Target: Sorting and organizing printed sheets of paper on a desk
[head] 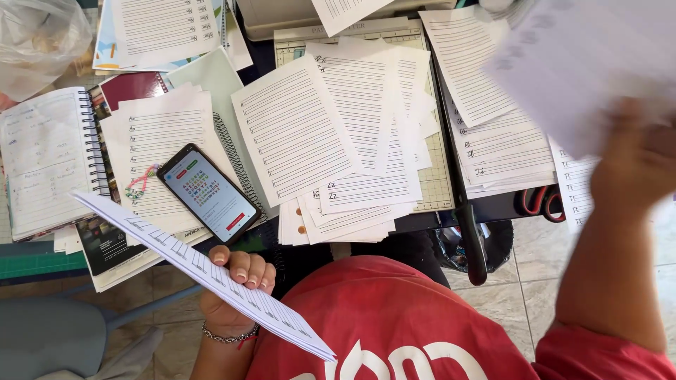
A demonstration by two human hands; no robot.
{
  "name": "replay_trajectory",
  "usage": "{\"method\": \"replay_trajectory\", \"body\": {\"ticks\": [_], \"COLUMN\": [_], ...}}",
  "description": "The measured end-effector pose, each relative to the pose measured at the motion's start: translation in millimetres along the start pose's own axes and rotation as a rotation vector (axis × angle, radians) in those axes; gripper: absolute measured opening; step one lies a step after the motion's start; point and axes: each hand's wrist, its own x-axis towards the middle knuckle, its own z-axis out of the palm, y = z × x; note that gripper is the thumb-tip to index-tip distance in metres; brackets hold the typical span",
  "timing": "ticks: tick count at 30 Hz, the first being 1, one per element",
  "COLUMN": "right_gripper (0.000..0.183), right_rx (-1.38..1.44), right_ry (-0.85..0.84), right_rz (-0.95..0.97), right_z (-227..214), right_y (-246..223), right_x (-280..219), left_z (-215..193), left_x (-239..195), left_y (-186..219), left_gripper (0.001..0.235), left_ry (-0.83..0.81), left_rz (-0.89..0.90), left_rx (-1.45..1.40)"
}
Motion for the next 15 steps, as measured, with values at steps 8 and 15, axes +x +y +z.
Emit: {"method": "replay_trajectory", "body": {"ticks": [8,15], "right_gripper": [0.047,0.063], "right_rx": [0.35,0.372], "right_ry": [-0.417,-0.547], "right_rz": [0.716,0.829], "right_z": [-108,-165], "right_y": [33,101], "right_x": [-27,-65], "left_z": [14,18], "left_x": [15,28], "left_y": [-6,-13], "left_gripper": [0.017,0.019], "left_ry": [0.011,-0.016], "left_rz": [-0.053,-0.145], "left_rx": [-0.004,-0.024]}}
